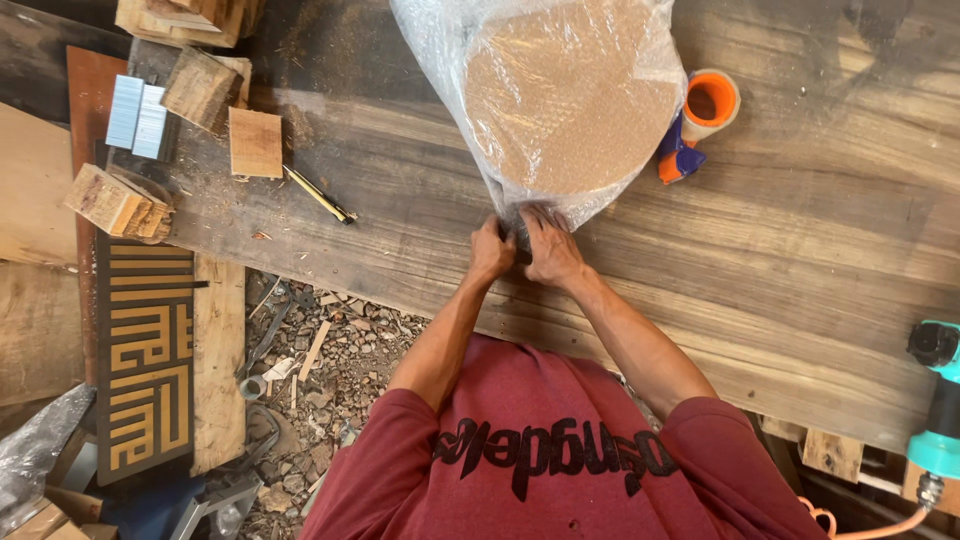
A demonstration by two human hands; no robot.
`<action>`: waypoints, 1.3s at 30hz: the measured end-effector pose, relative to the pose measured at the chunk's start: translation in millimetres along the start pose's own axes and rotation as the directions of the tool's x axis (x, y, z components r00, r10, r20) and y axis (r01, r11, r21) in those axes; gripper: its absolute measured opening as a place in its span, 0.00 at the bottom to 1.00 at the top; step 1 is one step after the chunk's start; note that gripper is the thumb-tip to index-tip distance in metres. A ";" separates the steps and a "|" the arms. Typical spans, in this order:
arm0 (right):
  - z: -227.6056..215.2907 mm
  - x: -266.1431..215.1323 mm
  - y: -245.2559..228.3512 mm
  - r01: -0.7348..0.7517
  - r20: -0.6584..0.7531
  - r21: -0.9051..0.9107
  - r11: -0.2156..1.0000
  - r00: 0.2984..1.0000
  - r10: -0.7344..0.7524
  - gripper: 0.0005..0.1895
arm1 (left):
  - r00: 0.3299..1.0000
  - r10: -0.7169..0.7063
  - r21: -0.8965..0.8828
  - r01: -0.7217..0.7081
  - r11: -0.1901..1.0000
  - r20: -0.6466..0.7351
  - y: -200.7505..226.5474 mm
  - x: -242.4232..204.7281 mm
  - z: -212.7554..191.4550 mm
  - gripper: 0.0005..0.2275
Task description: The person wraps a wooden object in bubble wrap on a workbench. They fold the bubble wrap around the item, then use a tape dispenser to apply clear packing tape, securing the wrap in place.
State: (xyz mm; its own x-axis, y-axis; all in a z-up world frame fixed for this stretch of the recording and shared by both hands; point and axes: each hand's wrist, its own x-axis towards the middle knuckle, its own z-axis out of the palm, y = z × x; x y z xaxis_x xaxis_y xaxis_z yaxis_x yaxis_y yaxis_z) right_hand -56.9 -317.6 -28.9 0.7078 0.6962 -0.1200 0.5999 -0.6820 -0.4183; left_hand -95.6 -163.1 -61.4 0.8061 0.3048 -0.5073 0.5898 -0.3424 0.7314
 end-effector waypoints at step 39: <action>-16.4 -13.2 26.2 0.074 -0.383 0.066 0.995 0.923 -0.044 0.15 | 0.166 0.979 0.711 -0.702 0.032 0.119 25.6 25.5 -27.6 0.06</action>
State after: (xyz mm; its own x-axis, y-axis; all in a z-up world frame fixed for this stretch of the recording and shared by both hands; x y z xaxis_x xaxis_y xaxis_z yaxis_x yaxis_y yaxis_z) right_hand -44.4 -348.4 -23.5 0.7699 0.5862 0.2524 0.6249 -0.6121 -0.4847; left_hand -61.3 -139.6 -43.0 0.7170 -0.3907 0.5773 -0.5121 -0.8571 0.0560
